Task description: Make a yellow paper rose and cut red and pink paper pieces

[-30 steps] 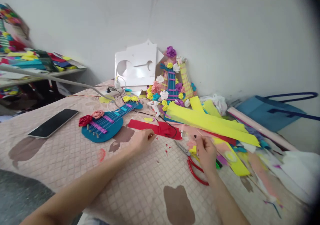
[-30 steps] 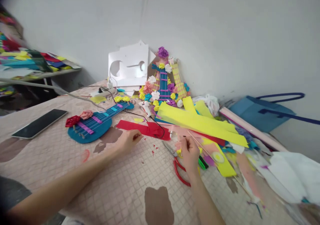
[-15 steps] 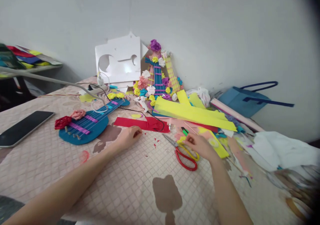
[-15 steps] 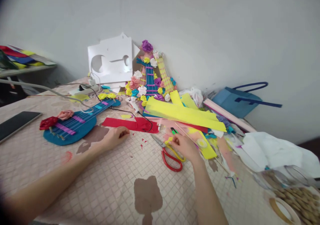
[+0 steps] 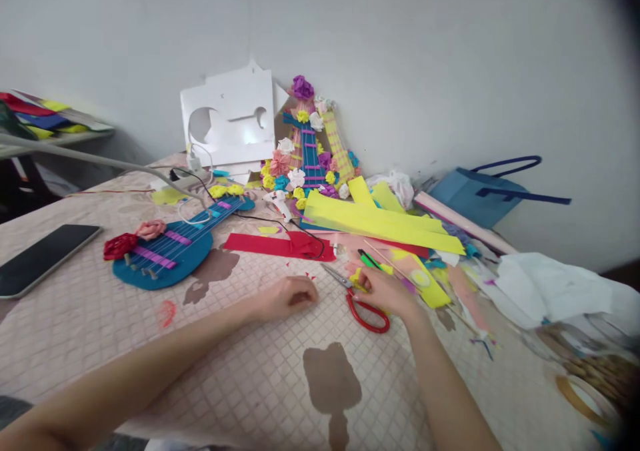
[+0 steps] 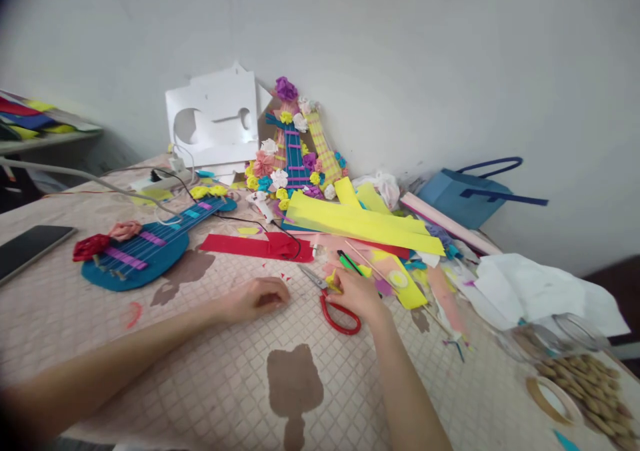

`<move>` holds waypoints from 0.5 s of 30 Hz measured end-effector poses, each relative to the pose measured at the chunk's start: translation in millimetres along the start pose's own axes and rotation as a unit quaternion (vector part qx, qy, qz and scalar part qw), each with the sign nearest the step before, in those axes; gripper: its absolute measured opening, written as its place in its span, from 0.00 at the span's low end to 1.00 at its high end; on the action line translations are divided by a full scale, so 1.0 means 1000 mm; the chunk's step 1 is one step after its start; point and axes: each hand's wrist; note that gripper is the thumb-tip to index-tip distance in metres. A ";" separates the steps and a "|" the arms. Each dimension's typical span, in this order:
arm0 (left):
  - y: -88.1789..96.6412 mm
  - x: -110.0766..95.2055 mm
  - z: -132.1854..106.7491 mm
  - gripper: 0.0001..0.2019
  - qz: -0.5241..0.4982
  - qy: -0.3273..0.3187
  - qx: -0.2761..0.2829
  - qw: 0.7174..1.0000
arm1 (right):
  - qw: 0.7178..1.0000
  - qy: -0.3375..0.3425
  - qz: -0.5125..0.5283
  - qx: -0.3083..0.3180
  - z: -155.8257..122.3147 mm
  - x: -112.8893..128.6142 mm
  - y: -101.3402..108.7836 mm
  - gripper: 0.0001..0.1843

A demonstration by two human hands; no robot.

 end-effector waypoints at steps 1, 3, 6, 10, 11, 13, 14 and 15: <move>0.001 0.002 0.004 0.11 0.007 -0.007 -0.004 1.000 | 1.000 -0.002 -0.005 -0.003 0.000 0.000 -0.001 0.12; 0.004 0.007 0.010 0.17 0.046 -0.007 -0.042 0.998 | 1.000 -0.008 -0.017 -0.004 0.001 -0.001 -0.003 0.13; 0.005 0.011 0.012 0.15 0.071 0.014 -0.114 0.991 | 0.999 -0.007 -0.035 0.006 0.001 -0.002 -0.005 0.14; 0.003 0.008 0.003 0.11 0.075 0.045 -0.125 0.988 | 0.998 -0.010 -0.063 0.004 0.000 -0.004 -0.008 0.14; 0.003 0.007 0.001 0.10 0.075 0.052 -0.124 0.988 | 0.997 -0.012 -0.071 0.002 0.000 -0.004 -0.009 0.15; 0.002 0.007 -0.002 0.10 0.075 0.065 -0.124 0.987 | 0.996 -0.015 -0.086 -0.003 -0.001 -0.003 -0.010 0.15; 0.001 0.008 -0.003 0.11 0.075 0.069 -0.123 0.987 | 0.996 -0.017 -0.092 -0.005 -0.001 -0.003 -0.010 0.15; 0.001 0.008 -0.003 0.11 0.075 0.073 -0.122 0.987 | 0.995 -0.019 -0.095 -0.007 -0.001 -0.003 -0.010 0.15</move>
Point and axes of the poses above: each hand's wrist, its own z-axis towards the middle knuckle, its own y-axis out of the back of the hand, x = y × z, and after that the axes turned 10 degrees about -y, right-handed
